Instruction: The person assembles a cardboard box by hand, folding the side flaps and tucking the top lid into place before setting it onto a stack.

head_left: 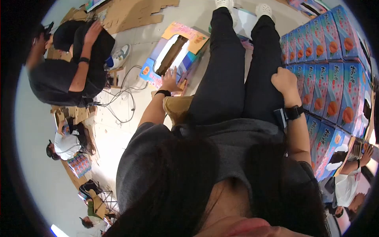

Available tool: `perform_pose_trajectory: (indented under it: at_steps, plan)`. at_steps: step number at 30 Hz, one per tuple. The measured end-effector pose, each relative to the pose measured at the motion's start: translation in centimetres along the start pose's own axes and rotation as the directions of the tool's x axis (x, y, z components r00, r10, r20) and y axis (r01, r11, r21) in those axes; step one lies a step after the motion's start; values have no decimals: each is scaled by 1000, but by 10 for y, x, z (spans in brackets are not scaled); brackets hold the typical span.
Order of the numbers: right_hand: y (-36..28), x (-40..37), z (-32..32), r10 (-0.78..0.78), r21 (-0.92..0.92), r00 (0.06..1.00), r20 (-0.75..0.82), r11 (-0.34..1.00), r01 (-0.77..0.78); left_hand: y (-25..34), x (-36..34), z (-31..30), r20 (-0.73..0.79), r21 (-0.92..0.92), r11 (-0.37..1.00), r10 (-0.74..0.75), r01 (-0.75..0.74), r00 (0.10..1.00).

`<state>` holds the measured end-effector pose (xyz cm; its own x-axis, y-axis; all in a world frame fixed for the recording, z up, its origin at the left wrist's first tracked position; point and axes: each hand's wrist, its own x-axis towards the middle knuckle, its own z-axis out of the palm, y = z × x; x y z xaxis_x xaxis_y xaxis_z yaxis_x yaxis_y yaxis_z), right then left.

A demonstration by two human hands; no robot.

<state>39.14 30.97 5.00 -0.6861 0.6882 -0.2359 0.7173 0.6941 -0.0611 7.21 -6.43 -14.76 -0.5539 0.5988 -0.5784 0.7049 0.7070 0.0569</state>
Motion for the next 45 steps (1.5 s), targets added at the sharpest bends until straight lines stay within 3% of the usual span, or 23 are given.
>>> perform_pose_trajectory:
  at_steps: [1,4,5,8,10,12,15,18,22,23,27,33,36,38,42,44,45]
  plan:
    - [-4,2,2,20,-36,1000,7,999,-20,0,13,5,82,-35,999,-39,42,996]
    - [-13,2,1,46,-109,999,-12,993,-48,20,25,-10,-26,67,974,-216,218,976]
    - [-12,3,7,52,-121,997,-62,991,-59,12,33,5,-242,-12,976,-215,219,946]
    - [-13,1,12,28,-132,989,-147,990,-48,-4,38,-1,34,-162,941,-294,296,955]
    - [-15,1,14,32,-131,984,-173,990,-56,-27,39,26,47,-227,944,-236,240,971]
    - [-16,1,17,33,-114,981,-193,992,-56,-19,22,21,25,-68,971,-226,228,974]
    - [-15,6,17,26,-86,979,-204,995,-45,2,6,3,41,18,962,-272,272,961]
    - [-14,8,19,33,-84,982,-187,995,-49,19,-6,-2,77,-63,955,-286,291,955]
    - [-10,8,15,54,-33,984,-170,998,-61,20,-18,32,-67,-48,973,-227,224,972]
    - [-9,8,14,58,-7,985,-160,998,-60,21,-20,33,-29,-1,970,-244,244,969]
    - [1,10,16,58,21,991,-125,998,-56,20,-27,38,-185,-129,978,-189,166,964]
    - [10,10,21,35,63,991,-129,998,-27,34,-56,-13,-611,-326,931,-74,-166,788]
    - [13,3,20,26,80,987,-161,997,-13,14,-53,-45,-592,-358,921,-99,-152,800]
    - [16,-5,20,15,112,981,-192,994,7,0,-56,-60,-584,-364,930,-185,-51,790]
    - [46,-21,22,-99,247,965,-244,956,160,-17,-91,-117,-743,-301,949,-175,-89,646]
    - [62,-39,3,-247,344,942,-225,885,314,-20,-112,-155,-884,-121,983,-42,-141,466]
    - [66,-48,1,-227,355,919,-322,871,340,-9,-131,-178,-907,-79,984,-4,-161,422]
